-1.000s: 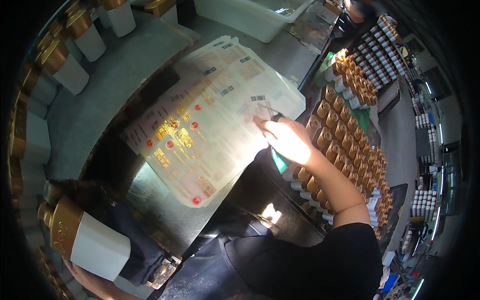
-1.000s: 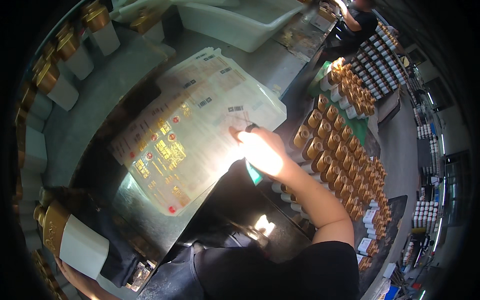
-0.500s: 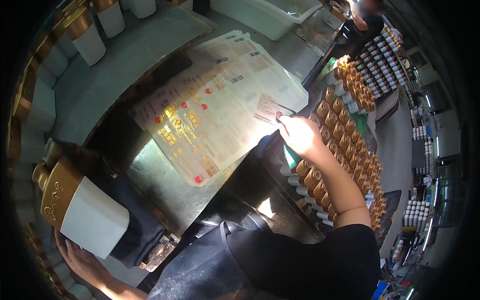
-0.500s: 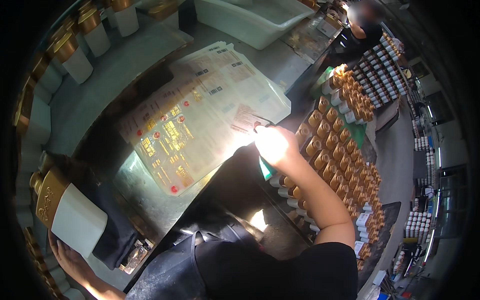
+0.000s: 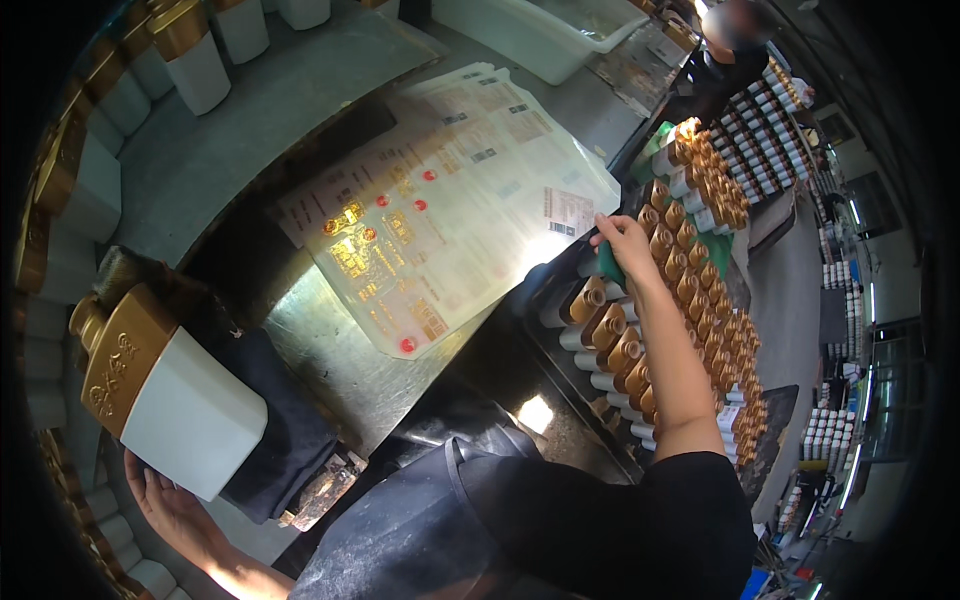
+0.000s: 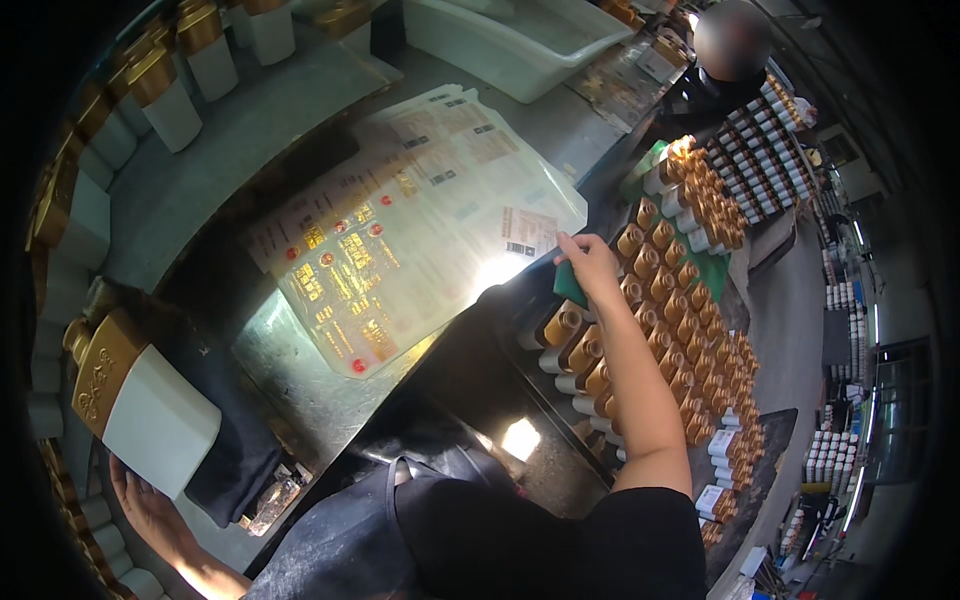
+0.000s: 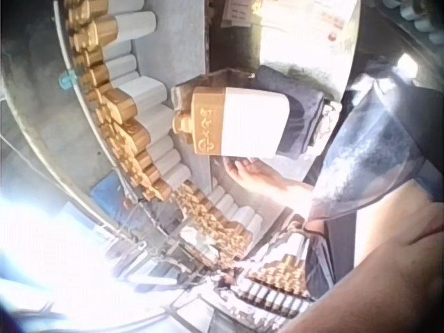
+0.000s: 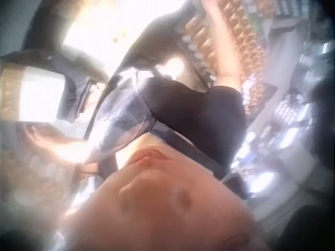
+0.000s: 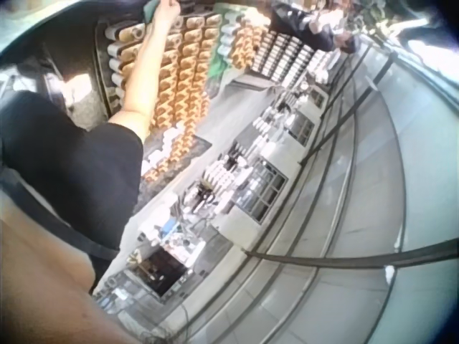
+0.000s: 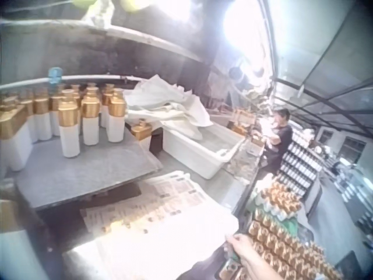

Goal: The person applies paper labels to the sides of gold and white bottles. They pick up a bottle, peel a label from a sheet, and smooth it onto the bottle's surface. The person then places the labeled bottle onto a tray with other finished bottles.

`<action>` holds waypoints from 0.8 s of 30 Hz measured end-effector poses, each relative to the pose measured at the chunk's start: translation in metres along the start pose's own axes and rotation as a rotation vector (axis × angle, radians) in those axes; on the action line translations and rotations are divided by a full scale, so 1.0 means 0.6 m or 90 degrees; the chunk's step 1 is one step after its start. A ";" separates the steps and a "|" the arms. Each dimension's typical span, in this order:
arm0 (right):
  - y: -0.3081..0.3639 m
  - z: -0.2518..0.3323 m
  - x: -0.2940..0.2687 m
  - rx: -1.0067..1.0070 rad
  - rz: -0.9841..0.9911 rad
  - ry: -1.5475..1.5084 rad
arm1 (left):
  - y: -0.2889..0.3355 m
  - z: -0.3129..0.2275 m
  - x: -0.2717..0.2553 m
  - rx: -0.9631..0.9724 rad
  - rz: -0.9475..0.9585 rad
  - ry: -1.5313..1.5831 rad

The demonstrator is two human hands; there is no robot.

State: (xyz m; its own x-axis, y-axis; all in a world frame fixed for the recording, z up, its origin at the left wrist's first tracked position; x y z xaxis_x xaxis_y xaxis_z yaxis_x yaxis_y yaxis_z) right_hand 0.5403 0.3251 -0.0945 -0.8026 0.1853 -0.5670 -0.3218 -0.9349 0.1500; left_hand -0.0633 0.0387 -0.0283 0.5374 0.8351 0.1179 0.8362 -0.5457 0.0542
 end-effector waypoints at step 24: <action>0.394 0.448 0.178 -0.476 0.326 -0.031 | 0.088 -0.073 0.055 0.508 0.331 -0.283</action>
State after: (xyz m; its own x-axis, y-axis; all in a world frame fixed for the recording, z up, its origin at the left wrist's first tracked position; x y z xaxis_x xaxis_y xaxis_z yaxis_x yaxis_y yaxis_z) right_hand 0.2434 0.2054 0.0983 -0.7838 -0.3102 -0.5380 0.4766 -0.8559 -0.2008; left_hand -0.0060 0.0345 0.0217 0.7080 0.5490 -0.4442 0.2335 -0.7757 -0.5864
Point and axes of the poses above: each hand's wrist, its own y-axis away from the middle knuckle, its own x-axis out of the palm, z = x × y, the point moved 3 cm from there along -y, towards the middle knuckle, and after that the axes turned 2 degrees about -z, right-handed, at the moved point
